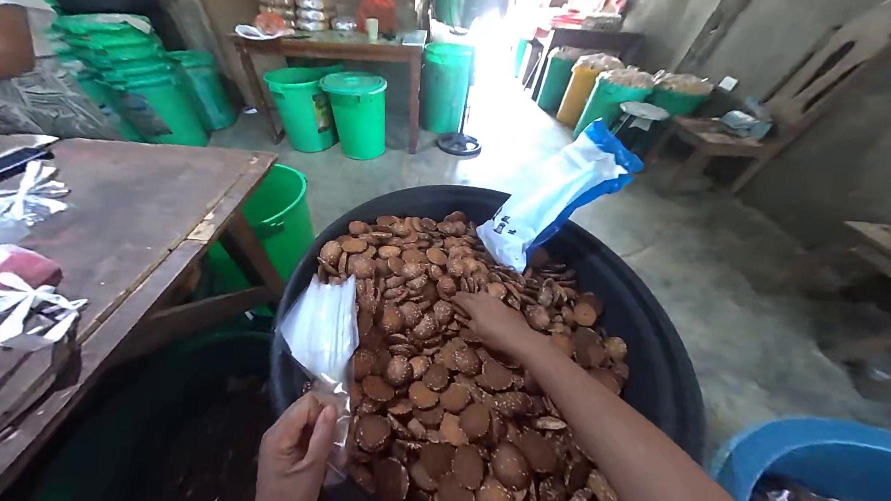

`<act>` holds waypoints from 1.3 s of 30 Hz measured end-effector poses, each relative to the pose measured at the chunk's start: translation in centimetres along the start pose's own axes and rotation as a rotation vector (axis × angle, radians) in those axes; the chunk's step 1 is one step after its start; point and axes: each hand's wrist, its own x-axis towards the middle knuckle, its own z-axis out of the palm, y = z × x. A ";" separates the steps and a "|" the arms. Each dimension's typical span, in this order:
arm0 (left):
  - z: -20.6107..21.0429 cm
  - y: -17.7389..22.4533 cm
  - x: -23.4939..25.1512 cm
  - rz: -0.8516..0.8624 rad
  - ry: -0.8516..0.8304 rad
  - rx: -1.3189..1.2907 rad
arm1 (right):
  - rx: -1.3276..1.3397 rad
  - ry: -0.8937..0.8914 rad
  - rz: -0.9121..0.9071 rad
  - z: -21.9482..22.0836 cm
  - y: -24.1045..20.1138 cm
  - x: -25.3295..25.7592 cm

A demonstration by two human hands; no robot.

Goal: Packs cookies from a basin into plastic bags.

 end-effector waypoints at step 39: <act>6.6 5.2 2.6 0.408 -0.413 0.522 | 0.625 0.189 -0.020 2.6 3.1 -19.5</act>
